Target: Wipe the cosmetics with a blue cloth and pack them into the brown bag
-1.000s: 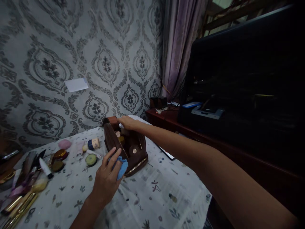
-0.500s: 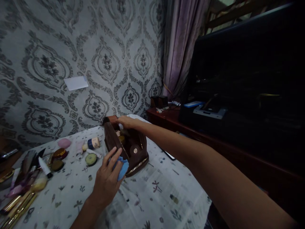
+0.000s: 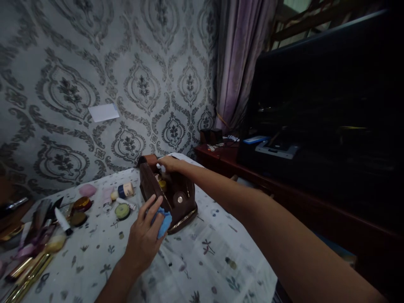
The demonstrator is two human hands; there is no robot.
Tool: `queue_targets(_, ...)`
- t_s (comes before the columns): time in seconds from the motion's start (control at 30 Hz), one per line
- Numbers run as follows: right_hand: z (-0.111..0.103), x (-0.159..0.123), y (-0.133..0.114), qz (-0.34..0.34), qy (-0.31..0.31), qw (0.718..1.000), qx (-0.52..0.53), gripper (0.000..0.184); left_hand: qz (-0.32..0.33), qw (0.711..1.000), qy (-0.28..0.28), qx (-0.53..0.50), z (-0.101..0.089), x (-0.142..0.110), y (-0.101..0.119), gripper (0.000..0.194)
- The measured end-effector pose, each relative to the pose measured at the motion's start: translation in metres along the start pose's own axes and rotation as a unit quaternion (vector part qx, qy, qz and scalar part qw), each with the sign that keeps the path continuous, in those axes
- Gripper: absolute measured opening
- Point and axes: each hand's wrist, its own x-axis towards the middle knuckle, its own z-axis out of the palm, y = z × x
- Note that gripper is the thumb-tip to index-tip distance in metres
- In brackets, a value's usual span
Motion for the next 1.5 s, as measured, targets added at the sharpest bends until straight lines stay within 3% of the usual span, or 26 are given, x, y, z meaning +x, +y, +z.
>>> queue_targets(0.1, -0.005, -0.003, -0.002, -0.023, -0.063, 0.997, -0.036, 0.021, -0.001, 1.0, 0.001, 0.001, 0.0, 0.0, 0.0, 0.012)
queue_targets(0.23, -0.013, -0.007, -0.003, -0.039, -0.101, 0.991, -0.074, 0.032, -0.001, 1.0, -0.001, 0.001, -0.001, 0.0, 0.0, 0.011)
queue_targets(0.4, -0.02, -0.007, -0.005, -0.04, -0.114, 0.988, -0.097, 0.044, 0.002, 1.0, 0.012, -0.001, 0.0, 0.001, 0.0, 0.009)
queue_targets(0.8, -0.031, -0.014, -0.016, -0.016, -0.102, 0.99, -0.101, 0.036, -0.004, 1.0, -0.009, -0.01, 0.002, -0.003, -0.002, 0.012)
queue_targets(0.97, -0.039, -0.021, -0.03, 0.012, -0.06, 0.995, -0.084, 0.022, -0.007, 1.0, -0.024, -0.016, 0.002, -0.005, -0.004, 0.011)
queue_targets(1.13, -0.042, -0.043, -0.058, 0.023, -0.002, 0.998, -0.053, 0.026, -0.009, 0.999, -0.023, -0.031, 0.001, -0.005, -0.003, 0.012)
queue_targets(1.23, -0.04, -0.065, -0.077, 0.012, 0.085, 0.996, 0.022, 0.028, -0.008, 0.999, -0.03, -0.036, -0.001, -0.004, -0.004, 0.014)
queue_targets(1.33, -0.036, -0.087, -0.098, -0.03, 0.18, 0.974, 0.131, 0.035, 0.015, 0.999, -0.036, -0.027, -0.001, -0.007, -0.009, 0.013)
queue_targets(1.5, -0.021, -0.122, -0.137, -0.117, 0.238, 0.93, 0.256, 0.03, 0.036, 0.998, -0.051, -0.01, 0.002, -0.031, -0.028, 0.021)
